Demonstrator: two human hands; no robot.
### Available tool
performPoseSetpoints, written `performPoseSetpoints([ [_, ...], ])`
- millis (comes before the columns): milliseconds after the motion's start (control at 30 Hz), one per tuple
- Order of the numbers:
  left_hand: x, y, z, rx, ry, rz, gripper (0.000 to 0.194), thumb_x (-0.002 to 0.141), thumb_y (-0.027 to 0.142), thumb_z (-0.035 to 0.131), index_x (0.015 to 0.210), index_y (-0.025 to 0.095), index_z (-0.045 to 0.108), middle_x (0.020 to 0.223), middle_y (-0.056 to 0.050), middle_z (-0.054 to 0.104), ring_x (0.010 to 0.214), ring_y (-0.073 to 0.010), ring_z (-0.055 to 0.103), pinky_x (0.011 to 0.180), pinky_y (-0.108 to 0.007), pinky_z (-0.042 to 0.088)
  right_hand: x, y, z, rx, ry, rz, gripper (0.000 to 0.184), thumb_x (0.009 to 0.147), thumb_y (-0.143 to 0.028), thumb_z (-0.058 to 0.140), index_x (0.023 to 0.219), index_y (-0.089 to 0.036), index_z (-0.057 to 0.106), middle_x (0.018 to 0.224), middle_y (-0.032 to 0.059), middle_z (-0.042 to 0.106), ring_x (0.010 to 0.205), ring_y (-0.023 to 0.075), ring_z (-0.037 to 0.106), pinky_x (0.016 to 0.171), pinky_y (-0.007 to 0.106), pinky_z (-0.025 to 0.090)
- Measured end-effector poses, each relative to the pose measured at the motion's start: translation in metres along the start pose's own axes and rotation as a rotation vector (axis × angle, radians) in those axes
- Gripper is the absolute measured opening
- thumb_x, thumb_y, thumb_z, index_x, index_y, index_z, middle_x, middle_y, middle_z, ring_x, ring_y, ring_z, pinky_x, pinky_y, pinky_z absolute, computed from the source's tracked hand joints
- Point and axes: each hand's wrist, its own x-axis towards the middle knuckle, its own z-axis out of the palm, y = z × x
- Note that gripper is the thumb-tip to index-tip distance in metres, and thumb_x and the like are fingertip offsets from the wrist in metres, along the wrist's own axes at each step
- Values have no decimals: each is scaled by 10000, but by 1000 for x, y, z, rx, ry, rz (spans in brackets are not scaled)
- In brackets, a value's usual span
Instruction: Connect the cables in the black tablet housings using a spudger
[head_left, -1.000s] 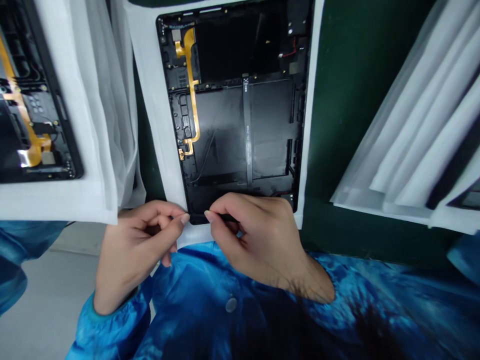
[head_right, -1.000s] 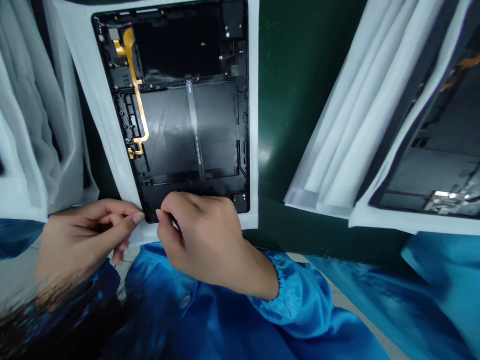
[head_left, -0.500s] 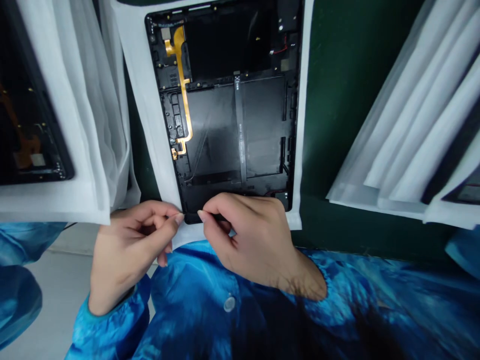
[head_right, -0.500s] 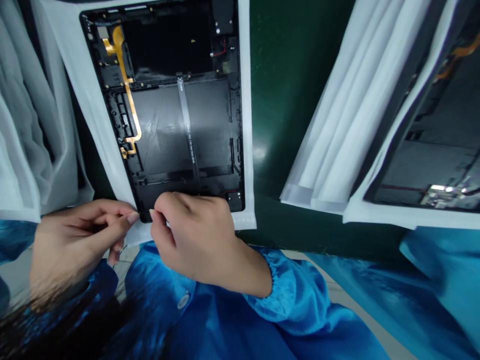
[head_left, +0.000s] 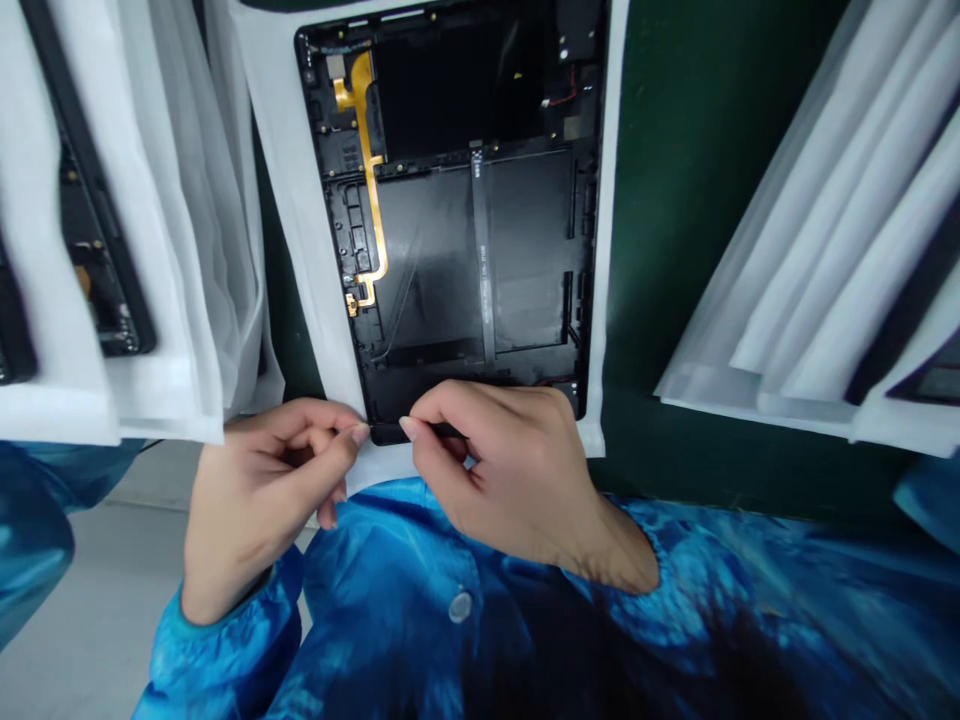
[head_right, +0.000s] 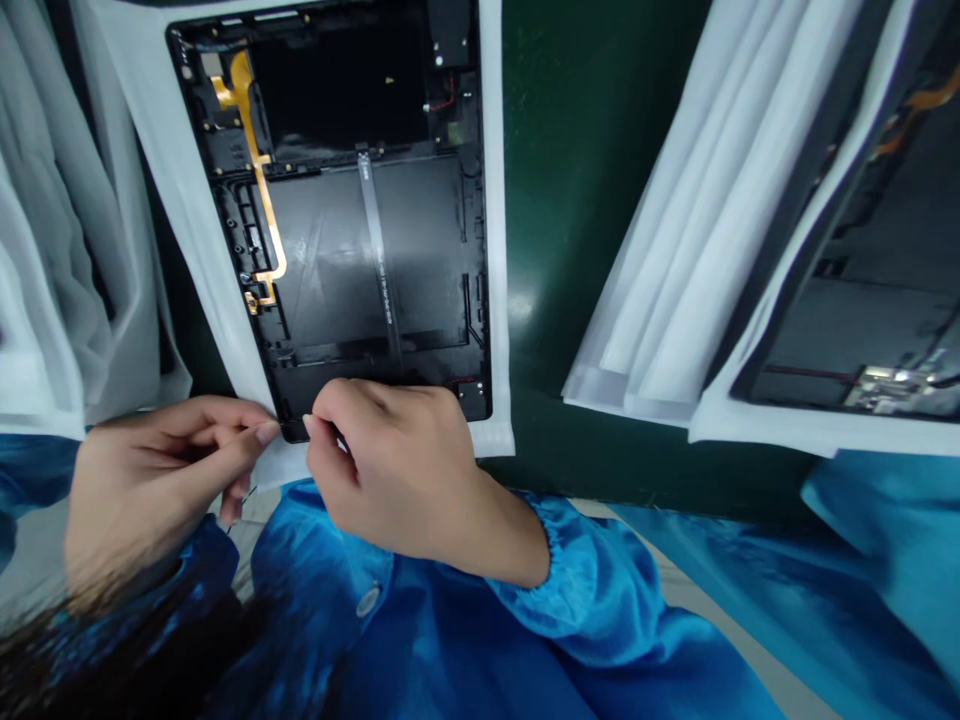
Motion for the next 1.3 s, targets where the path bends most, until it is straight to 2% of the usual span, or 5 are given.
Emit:
performPoseSetpoints([
  [700, -1, 2, 1, 36, 14, 22, 173, 791, 384, 713, 752, 216, 712, 444, 83, 538, 330, -55, 484, 371, -122, 401, 0, -2, 3, -54, 17, -26, 181, 909, -182, 553, 735, -182, 599, 565, -67, 513, 512, 71, 475, 524, 244, 331],
  [1300, -1, 4, 2, 22, 15, -59, 175, 762, 371, 725, 762, 196, 709, 440, 71, 543, 343, -69, 493, 365, -134, 387, -1, 4, 5, -37, 51, -92, 216, 915, -166, 540, 719, -147, 628, 592, -53, 546, 521, 69, 472, 525, 249, 315],
])
